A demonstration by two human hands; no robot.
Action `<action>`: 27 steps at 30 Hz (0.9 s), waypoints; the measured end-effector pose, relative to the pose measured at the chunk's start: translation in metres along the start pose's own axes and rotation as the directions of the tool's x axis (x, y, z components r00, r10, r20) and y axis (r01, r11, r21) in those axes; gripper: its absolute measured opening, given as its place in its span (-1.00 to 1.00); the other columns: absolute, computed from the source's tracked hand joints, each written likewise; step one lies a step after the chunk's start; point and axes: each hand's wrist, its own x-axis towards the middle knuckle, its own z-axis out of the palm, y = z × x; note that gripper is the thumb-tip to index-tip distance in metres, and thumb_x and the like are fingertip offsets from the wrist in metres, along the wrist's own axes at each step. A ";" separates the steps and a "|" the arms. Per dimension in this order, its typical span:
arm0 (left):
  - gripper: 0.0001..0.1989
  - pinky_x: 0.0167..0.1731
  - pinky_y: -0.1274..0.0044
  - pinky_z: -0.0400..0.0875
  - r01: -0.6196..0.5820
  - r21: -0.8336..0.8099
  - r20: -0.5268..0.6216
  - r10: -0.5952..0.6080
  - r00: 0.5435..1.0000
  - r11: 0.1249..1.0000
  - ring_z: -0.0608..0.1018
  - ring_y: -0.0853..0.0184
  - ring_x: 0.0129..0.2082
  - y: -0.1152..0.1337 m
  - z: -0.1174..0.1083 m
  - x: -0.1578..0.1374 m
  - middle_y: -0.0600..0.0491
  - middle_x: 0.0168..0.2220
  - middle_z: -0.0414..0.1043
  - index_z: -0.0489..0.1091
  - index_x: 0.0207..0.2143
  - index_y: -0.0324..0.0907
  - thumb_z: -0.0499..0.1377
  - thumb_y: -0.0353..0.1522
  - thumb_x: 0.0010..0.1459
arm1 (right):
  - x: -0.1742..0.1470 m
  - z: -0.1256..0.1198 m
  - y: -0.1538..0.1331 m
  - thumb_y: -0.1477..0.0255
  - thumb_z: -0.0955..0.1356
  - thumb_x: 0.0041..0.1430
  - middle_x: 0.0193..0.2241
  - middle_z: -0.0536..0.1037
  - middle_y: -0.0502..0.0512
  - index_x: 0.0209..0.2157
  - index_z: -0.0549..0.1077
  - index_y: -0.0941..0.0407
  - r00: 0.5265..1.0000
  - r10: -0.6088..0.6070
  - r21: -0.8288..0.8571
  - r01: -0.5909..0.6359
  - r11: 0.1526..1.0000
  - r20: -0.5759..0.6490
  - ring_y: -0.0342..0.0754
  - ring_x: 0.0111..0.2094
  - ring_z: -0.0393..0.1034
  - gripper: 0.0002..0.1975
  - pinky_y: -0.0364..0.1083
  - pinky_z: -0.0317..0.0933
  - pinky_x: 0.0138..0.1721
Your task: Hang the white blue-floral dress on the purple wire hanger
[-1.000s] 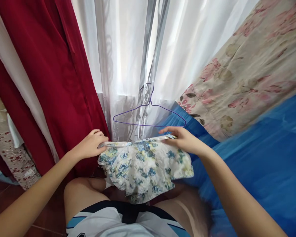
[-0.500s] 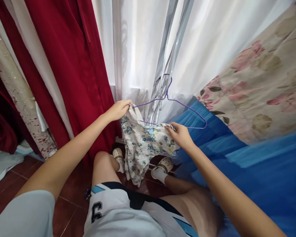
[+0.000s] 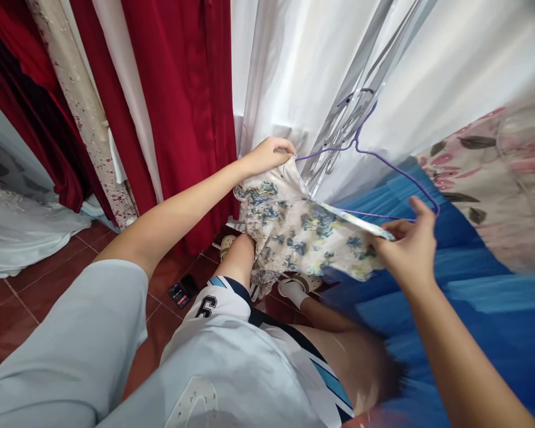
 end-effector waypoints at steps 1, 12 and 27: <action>-0.81 -0.13 0.51 0.28 0.003 -0.021 0.008 -0.003 1.000 1.000 0.45 0.39 -0.27 0.001 0.000 -0.001 0.01 -0.35 0.44 0.47 -0.36 -0.38 0.07 -0.63 0.08 | 0.006 -0.007 0.006 0.43 0.45 -0.05 -0.27 0.59 0.26 0.39 -0.11 0.16 0.998 0.015 -0.017 -0.016 1.000 -0.054 0.10 -0.43 0.44 0.03 -0.01 0.25 -0.41; -0.86 -0.35 0.55 0.38 0.204 -0.120 0.047 -0.199 0.979 0.972 0.49 0.36 -0.45 -0.006 -0.001 0.003 0.06 -0.46 0.50 0.54 -0.36 -0.30 0.25 -0.39 0.04 | 0.076 -0.024 0.020 0.36 0.35 0.06 -0.18 0.59 0.44 0.19 0.32 0.36 0.989 0.109 -0.391 -0.062 0.918 0.098 0.26 -0.17 0.47 -0.33 0.00 0.20 -0.28; -0.71 -0.22 0.37 0.59 0.465 -0.820 0.172 -0.632 0.756 0.333 0.65 0.18 -0.35 -0.073 0.015 -0.038 -0.12 -0.28 0.60 0.47 -0.07 -0.30 0.25 -0.34 0.18 | 0.043 -0.040 0.002 0.27 0.24 0.39 -0.48 0.59 0.04 -0.42 0.55 0.21 0.969 0.194 0.056 -0.204 0.977 0.151 -0.15 -0.38 0.50 -0.58 -0.21 0.39 -0.42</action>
